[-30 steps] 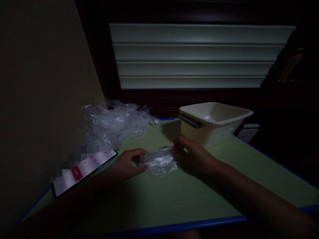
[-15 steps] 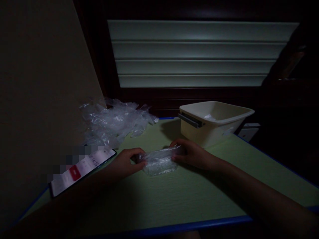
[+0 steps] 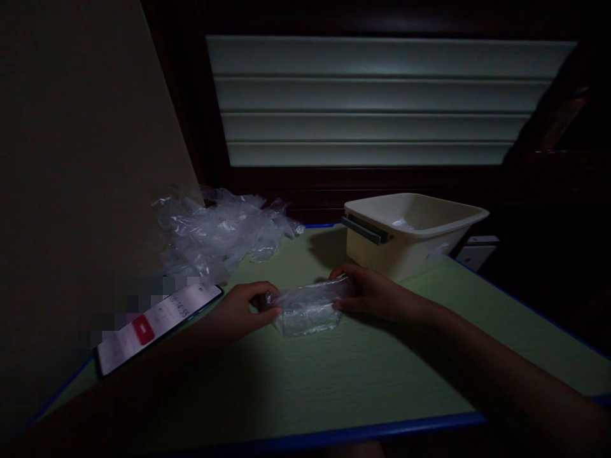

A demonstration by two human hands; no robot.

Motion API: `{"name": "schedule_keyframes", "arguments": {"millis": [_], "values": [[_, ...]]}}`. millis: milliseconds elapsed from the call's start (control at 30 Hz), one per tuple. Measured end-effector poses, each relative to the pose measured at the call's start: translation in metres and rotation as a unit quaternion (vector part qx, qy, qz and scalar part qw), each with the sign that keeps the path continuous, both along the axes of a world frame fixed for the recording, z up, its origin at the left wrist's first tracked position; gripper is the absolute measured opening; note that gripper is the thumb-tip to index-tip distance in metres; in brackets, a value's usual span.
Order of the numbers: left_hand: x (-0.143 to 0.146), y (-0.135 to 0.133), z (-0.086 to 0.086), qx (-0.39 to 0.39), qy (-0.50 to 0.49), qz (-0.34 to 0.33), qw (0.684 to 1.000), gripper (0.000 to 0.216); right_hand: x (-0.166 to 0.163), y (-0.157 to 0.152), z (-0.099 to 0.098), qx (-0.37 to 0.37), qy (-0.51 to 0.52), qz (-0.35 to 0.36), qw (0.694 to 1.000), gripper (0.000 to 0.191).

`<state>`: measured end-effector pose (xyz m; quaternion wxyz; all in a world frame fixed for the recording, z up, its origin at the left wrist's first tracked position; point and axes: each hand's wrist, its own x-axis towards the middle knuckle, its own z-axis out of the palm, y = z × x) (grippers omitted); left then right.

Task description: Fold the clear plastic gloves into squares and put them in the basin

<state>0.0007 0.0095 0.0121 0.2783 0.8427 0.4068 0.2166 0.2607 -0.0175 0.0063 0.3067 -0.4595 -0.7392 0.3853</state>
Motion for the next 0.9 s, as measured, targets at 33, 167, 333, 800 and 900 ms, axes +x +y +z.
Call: {"name": "schedule_keyframes", "arguments": {"millis": [33, 167, 333, 800, 900], "values": [[0.0, 0.0, 0.0, 0.001, 0.001, -0.002, 1.0, 0.019, 0.0, 0.0, 0.0, 0.005, -0.014, -0.012, 1.0, 0.027], [-0.001, 0.0, -0.001, 0.015, 0.001, -0.013, 1.0, 0.018, -0.001, 0.0, 0.0, 0.018, -0.047, -0.031, 0.998, 0.021], [-0.001, 0.0, -0.002, 0.048, 0.0, -0.051, 0.998, 0.013, -0.002, -0.002, 0.004, 0.03, -0.088, -0.027, 0.995, 0.011], [-0.002, -0.011, 0.005, 0.287, 0.165, -0.145, 0.932, 0.015, -0.02, -0.033, 0.025, 0.345, -0.192, -0.047, 0.917, 0.036], [-0.001, -0.014, 0.007, 0.312, 0.204, -0.155, 0.915, 0.015, -0.037, -0.042, 0.02, 0.341, -0.269, -0.023, 0.901, 0.04]]}}
